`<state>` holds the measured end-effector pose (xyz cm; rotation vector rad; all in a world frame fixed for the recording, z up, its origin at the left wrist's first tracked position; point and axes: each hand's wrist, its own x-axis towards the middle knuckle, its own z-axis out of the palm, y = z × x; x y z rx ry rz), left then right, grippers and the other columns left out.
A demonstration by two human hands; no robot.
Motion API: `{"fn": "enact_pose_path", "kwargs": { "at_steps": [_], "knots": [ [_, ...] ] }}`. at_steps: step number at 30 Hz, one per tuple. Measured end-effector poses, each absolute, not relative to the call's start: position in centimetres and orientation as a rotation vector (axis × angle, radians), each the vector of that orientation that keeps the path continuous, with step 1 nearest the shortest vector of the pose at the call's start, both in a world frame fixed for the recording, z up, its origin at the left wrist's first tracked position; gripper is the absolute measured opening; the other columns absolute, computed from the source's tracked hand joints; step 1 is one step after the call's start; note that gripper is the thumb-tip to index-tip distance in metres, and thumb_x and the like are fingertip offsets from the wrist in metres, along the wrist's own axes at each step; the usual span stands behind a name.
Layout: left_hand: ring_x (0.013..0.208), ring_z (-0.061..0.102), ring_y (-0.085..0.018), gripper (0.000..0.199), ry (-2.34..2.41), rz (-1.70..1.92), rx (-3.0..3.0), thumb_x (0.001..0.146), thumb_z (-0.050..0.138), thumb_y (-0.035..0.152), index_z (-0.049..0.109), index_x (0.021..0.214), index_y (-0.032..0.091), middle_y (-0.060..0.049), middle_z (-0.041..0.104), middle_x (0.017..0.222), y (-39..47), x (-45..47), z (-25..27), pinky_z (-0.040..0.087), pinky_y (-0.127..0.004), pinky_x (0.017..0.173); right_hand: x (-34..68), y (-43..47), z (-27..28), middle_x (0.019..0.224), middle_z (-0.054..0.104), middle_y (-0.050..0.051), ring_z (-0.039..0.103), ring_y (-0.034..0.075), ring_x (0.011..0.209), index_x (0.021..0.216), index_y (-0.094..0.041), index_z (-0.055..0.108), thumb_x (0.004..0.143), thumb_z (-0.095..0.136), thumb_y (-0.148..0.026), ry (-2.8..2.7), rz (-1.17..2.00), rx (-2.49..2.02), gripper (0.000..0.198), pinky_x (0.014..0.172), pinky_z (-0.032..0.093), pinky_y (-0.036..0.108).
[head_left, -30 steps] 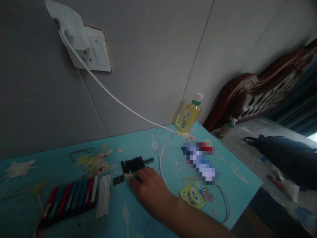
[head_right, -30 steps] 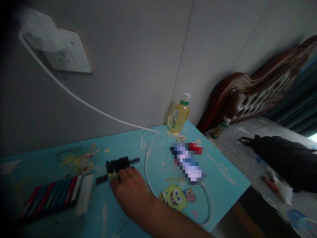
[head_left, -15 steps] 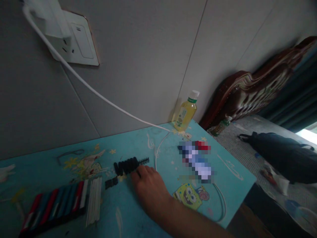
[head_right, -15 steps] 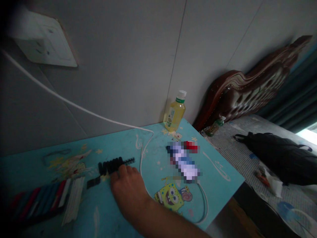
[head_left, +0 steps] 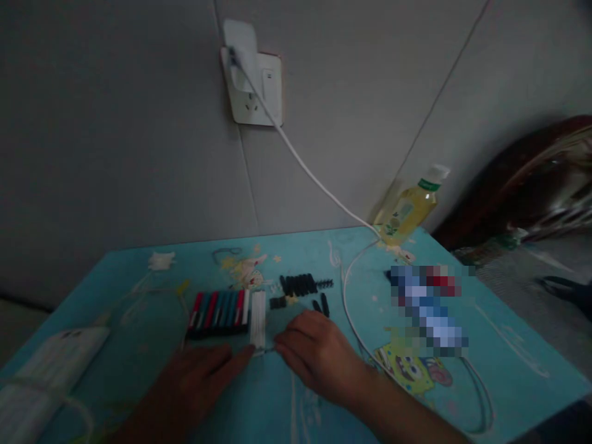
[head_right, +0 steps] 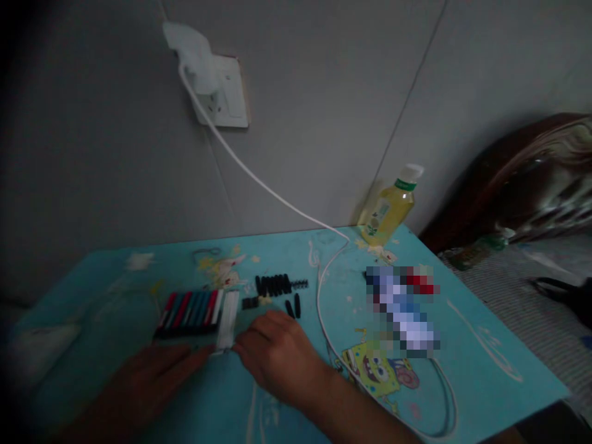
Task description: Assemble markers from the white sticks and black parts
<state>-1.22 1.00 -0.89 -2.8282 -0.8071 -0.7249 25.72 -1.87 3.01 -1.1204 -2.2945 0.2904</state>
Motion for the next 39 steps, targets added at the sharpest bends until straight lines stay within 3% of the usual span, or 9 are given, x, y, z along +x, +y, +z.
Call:
{"fn": "enact_pose_path", "kwargs": {
  "at_steps": [10,15,25,33,39],
  "knots": [
    [0.063,0.058,-0.017,0.025,-0.981,-0.444,-2.854,0.098,0.045,0.016,0.061,0.117,0.022,-0.002,0.062,0.078,0.7,-0.9,-0.2,0.045,-0.029,0.061,25.9,-1.2,2.7,0.089,0.067,0.005,0.061,0.019,0.085,0.099,-0.020,0.068,0.100,0.049,-0.023,-2.284,0.440,-1.157,0.018,0.080,0.050,0.035],
    [0.062,0.057,-0.017,0.026,-1.017,-0.407,-2.854,0.097,0.048,0.016,0.058,0.120,0.022,-0.001,0.062,0.079,0.3,-0.4,0.2,0.044,-0.030,0.060,25.7,-1.1,2.4,0.100,0.067,0.006,0.062,0.020,0.095,0.112,-0.022,0.064,0.098,0.054,-0.025,-2.235,0.489,-1.145,0.018,0.086,0.052,0.037],
    [0.062,0.058,-0.017,0.025,-1.092,-0.346,-2.887,0.096,0.050,0.017,0.057,0.119,0.023,0.000,0.060,0.075,0.1,0.0,0.4,0.042,-0.029,0.059,26.3,-0.2,1.8,0.095,0.069,0.006,0.064,0.020,0.089,0.103,-0.022,0.067,0.099,0.050,-0.022,-2.288,0.449,-1.111,0.017,0.081,0.053,0.036],
    [0.066,0.064,-0.018,0.017,-1.295,-0.391,-2.821,0.096,0.052,0.019,0.061,0.110,0.023,0.000,0.064,0.076,0.2,0.4,0.0,0.045,-0.030,0.063,27.2,1.1,0.2,0.097,0.068,0.007,0.064,0.021,0.090,0.104,-0.021,0.066,0.099,0.050,-0.027,-2.147,0.250,-1.398,0.018,0.083,0.052,0.036],
    [0.063,0.064,-0.017,0.018,-1.255,-0.395,-2.844,0.097,0.051,0.020,0.061,0.112,0.021,-0.001,0.065,0.075,0.0,0.7,-0.5,0.045,-0.029,0.061,27.0,1.6,-0.2,0.087,0.067,0.008,0.062,0.024,0.085,0.099,-0.019,0.068,0.098,0.051,-0.026,-2.223,-0.076,-1.563,0.018,0.081,0.047,0.037]
  ]
}}
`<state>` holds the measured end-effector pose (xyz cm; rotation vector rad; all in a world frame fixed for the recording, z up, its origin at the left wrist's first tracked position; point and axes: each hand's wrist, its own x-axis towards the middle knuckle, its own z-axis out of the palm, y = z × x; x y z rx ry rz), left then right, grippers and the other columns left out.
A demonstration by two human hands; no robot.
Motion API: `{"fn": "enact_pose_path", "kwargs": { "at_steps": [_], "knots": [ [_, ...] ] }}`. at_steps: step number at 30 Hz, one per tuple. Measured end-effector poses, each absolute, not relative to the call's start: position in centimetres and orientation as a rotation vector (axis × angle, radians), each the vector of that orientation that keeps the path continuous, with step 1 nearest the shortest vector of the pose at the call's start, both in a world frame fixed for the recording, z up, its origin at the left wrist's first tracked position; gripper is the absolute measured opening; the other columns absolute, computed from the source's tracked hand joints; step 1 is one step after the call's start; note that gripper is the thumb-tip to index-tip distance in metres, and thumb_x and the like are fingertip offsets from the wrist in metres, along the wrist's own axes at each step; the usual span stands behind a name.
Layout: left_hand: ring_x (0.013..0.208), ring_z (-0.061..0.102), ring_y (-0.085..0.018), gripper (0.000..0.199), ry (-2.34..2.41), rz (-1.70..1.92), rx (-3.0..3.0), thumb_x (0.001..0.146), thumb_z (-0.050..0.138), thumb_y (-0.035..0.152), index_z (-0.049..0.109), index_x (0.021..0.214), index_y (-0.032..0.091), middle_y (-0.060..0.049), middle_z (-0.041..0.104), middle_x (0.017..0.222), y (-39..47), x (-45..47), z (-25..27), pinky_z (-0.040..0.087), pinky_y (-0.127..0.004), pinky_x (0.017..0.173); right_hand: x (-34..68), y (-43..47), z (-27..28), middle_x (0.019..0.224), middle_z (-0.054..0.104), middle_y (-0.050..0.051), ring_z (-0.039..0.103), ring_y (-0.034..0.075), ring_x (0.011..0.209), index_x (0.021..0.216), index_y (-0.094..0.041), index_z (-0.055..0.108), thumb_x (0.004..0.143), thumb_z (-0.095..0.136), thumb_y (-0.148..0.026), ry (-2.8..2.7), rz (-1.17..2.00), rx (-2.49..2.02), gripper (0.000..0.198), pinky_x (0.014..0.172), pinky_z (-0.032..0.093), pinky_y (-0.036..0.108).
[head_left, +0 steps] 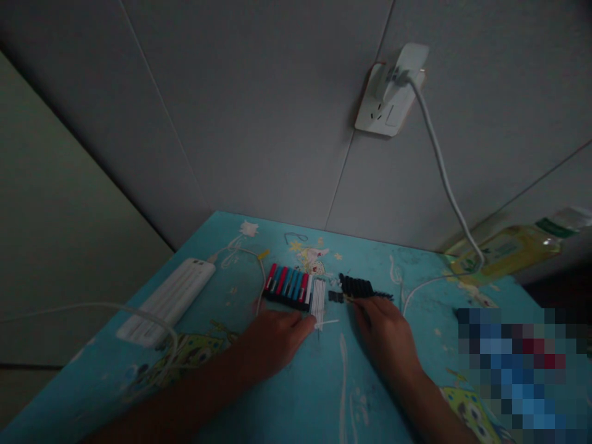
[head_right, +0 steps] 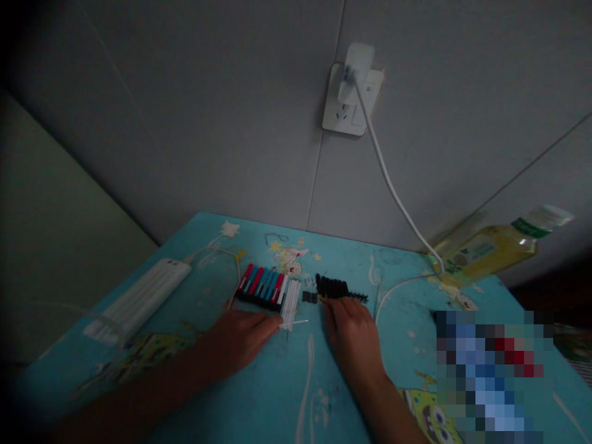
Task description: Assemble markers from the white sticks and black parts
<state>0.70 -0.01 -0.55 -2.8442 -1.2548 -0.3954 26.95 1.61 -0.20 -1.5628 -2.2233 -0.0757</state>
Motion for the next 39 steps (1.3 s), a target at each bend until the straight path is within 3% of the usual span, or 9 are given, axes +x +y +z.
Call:
{"fn": "enact_pose_path", "kwargs": {
  "at_steps": [7,27,31,39],
  "knots": [
    [0.065,0.064,-0.018,0.021,-1.221,-0.418,-2.870,0.097,0.049,0.019,0.059,0.115,0.020,-0.002,0.065,0.077,0.0,0.7,-0.8,0.045,-0.028,0.058,25.8,1.4,0.1,0.081,0.065,0.007,0.058,0.025,0.084,0.092,-0.020,0.068,0.097,0.052,-0.023,-2.319,-0.221,-1.639,0.017,0.078,0.041,0.038],
    [0.067,0.067,-0.019,0.020,-1.286,-0.293,-2.894,0.098,0.050,0.021,0.060,0.116,0.023,-0.001,0.068,0.079,-0.1,0.9,-0.7,0.048,-0.029,0.059,25.7,1.8,0.1,0.085,0.067,0.007,0.059,0.024,0.084,0.098,-0.019,0.069,0.098,0.054,-0.027,-2.291,-0.090,-1.580,0.017,0.080,0.043,0.038],
    [0.068,0.068,-0.019,0.020,-1.341,-0.354,-2.872,0.097,0.051,0.020,0.060,0.115,0.022,-0.002,0.069,0.081,0.1,0.8,-0.6,0.049,-0.029,0.060,25.8,0.8,0.8,0.094,0.068,0.009,0.060,0.023,0.088,0.108,-0.018,0.067,0.099,0.052,-0.027,-2.240,0.040,-1.314,0.019,0.082,0.045,0.038],
    [0.068,0.068,-0.018,0.025,-1.300,-0.554,-2.901,0.101,0.043,0.023,0.058,0.121,0.020,-0.004,0.069,0.080,-0.5,1.0,-0.1,0.051,-0.029,0.061,23.1,-1.2,1.0,0.077,0.065,0.004,0.057,0.018,0.070,0.126,-0.016,0.060,0.099,0.050,-0.017,-2.423,-0.008,-1.039,0.029,0.069,0.043,0.034]
  ]
}}
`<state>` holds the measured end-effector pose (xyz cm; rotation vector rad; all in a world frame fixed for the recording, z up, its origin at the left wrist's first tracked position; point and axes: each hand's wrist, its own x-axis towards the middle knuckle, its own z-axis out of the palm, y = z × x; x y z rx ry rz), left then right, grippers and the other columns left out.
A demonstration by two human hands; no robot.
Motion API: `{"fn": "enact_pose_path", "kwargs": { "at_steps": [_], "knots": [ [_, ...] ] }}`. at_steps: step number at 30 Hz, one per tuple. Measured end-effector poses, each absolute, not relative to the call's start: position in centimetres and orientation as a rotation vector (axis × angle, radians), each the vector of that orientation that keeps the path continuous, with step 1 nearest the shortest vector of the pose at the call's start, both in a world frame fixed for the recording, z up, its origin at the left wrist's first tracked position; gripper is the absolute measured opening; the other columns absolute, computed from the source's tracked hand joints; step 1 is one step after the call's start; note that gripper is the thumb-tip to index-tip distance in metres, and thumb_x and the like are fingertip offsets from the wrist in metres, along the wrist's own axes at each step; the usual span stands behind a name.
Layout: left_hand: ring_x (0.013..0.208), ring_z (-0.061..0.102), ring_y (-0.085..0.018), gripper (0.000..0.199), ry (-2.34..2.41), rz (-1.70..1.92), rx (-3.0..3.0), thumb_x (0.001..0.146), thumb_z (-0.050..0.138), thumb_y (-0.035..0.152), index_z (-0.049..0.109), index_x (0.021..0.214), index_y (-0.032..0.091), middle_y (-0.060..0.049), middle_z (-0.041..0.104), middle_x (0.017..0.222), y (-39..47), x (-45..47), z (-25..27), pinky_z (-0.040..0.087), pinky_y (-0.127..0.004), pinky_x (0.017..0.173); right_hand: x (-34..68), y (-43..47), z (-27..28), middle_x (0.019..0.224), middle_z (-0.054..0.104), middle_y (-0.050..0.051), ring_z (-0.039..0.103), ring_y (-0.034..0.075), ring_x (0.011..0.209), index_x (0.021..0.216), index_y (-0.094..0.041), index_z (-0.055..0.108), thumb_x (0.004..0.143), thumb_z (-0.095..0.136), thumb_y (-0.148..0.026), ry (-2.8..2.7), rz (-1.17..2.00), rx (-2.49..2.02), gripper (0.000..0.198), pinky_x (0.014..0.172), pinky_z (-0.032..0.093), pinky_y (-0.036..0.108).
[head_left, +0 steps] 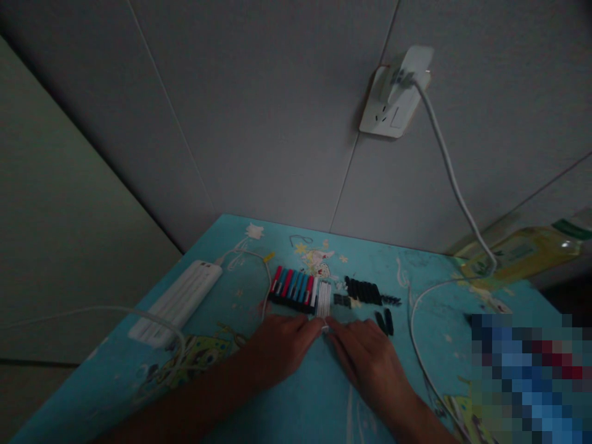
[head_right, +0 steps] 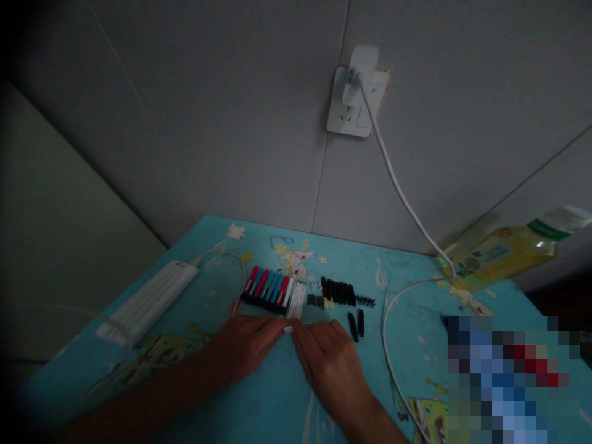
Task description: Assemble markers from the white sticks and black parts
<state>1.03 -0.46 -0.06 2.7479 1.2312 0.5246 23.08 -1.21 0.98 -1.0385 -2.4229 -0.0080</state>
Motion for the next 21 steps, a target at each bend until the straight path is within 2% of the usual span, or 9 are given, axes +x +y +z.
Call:
{"fn": "enact_pose_path", "kwargs": {
  "at_steps": [6,11,21],
  "knots": [
    [0.073,0.070,-0.019,0.030,1.165,0.529,2.732,0.103,0.043,0.026,0.052,0.130,0.020,-0.004,0.071,0.086,-0.7,1.2,0.0,0.055,-0.032,0.067,23.9,-0.5,0.9,0.088,0.068,0.006,0.059,0.021,0.082,0.118,-0.017,0.064,0.097,0.054,-0.018,-2.304,0.055,-1.155,0.023,0.076,0.047,0.036],
    [0.076,0.072,-0.022,0.024,1.261,0.362,2.672,0.101,0.046,0.028,0.060,0.118,0.019,-0.005,0.073,0.088,-0.6,1.2,0.2,0.056,-0.035,0.069,25.6,0.9,1.0,0.097,0.068,0.008,0.060,0.023,0.088,0.117,-0.017,0.064,0.096,0.055,-0.019,-2.195,-0.021,-1.294,0.022,0.083,0.048,0.040],
    [0.078,0.072,-0.024,0.029,1.295,0.213,2.694,0.100,0.048,0.032,0.058,0.123,0.019,-0.006,0.073,0.093,-0.6,1.5,0.4,0.056,-0.035,0.067,23.6,1.7,-0.2,0.114,0.064,0.011,0.056,0.028,0.103,0.138,-0.017,0.052,0.093,0.055,-0.011,-2.456,0.007,-1.269,0.045,0.093,0.047,0.045]
  ]
}}
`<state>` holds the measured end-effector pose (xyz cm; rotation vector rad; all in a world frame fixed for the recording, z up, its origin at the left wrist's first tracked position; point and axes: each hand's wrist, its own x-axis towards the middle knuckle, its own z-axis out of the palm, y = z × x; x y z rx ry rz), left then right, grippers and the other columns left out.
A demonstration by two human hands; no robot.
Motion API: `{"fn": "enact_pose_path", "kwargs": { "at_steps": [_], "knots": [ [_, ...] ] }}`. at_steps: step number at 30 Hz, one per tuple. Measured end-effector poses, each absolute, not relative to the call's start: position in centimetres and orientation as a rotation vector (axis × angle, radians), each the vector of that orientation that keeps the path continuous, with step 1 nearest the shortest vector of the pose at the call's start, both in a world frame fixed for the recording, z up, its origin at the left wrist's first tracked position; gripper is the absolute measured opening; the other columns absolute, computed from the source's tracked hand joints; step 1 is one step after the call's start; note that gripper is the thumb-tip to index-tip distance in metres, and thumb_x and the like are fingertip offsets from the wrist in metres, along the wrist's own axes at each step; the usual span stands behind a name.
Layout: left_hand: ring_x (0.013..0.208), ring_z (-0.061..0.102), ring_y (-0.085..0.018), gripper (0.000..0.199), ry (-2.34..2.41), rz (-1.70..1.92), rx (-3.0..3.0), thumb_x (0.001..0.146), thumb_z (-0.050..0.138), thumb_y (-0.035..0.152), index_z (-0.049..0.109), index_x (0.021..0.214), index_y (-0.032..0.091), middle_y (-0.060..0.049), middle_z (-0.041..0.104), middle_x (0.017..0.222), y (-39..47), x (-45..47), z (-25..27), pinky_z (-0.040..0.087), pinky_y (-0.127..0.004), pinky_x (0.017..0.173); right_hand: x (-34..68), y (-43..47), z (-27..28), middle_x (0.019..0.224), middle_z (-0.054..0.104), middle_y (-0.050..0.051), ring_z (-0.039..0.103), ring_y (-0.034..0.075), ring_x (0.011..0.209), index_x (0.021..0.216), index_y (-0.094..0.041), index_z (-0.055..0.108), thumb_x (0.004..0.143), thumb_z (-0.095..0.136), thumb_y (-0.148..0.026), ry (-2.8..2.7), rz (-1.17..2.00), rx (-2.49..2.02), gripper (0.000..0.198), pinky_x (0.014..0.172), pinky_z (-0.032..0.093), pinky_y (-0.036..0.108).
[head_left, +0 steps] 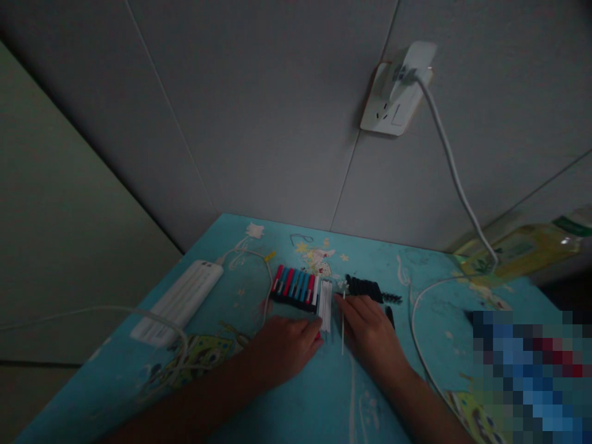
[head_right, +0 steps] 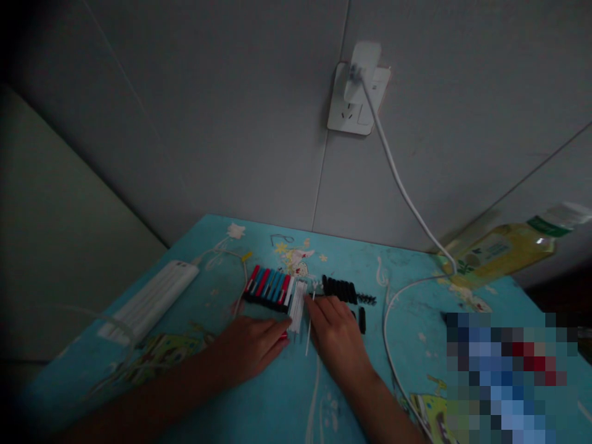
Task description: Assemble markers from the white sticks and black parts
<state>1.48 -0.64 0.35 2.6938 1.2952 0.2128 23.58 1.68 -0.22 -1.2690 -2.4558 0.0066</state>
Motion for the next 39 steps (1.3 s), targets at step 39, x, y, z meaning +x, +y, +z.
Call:
{"fn": "enact_pose_path", "kwargs": {
  "at_steps": [39],
  "knots": [
    [0.075,0.072,-0.024,0.040,1.351,0.198,2.626,0.099,0.047,0.025,0.048,0.138,0.018,-0.009,0.074,0.091,-0.7,1.6,-0.2,0.056,-0.035,0.066,22.3,-1.3,1.1,0.111,0.065,0.008,0.059,0.026,0.101,0.121,-0.022,0.064,0.092,0.064,-0.031,-2.522,0.175,-1.185,0.030,0.089,0.051,0.043]
  ]
}}
